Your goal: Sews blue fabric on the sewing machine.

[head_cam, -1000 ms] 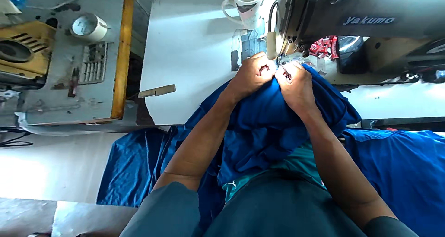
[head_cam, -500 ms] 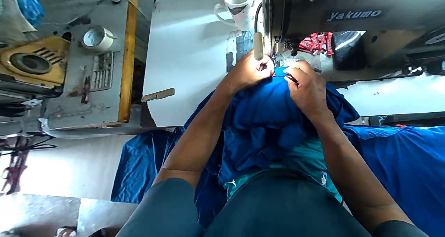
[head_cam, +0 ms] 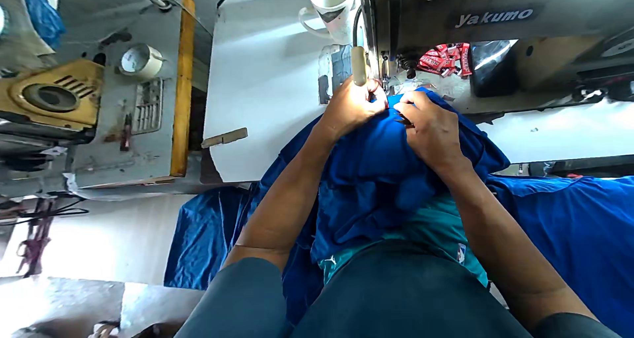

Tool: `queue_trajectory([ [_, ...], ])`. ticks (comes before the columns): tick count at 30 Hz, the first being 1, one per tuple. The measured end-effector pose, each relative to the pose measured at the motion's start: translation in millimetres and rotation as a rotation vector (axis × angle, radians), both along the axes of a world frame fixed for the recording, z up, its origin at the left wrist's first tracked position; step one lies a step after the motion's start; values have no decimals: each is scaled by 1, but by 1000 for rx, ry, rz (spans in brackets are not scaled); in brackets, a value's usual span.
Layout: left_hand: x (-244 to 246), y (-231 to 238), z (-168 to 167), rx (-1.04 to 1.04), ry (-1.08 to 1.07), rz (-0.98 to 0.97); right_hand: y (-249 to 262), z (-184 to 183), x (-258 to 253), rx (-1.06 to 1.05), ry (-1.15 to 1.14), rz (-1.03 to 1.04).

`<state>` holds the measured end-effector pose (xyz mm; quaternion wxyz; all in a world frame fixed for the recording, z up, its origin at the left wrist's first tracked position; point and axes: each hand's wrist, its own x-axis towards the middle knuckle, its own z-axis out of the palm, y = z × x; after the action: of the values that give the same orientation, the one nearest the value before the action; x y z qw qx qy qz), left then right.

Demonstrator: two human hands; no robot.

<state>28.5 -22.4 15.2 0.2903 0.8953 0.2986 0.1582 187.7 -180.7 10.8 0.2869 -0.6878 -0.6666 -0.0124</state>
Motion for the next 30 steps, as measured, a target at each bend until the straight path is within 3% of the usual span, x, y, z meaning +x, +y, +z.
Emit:
queue_trajectory([
  [18,1,-8,1,-10,-80,123,3,-1,-4,-74,-145,76],
  [26,-23,-4,13,-91,-166,55,2,9,-11,-181,-250,123],
  [30,-50,-5,5,4,-280,-55,2,8,-10,-173,-243,122],
])
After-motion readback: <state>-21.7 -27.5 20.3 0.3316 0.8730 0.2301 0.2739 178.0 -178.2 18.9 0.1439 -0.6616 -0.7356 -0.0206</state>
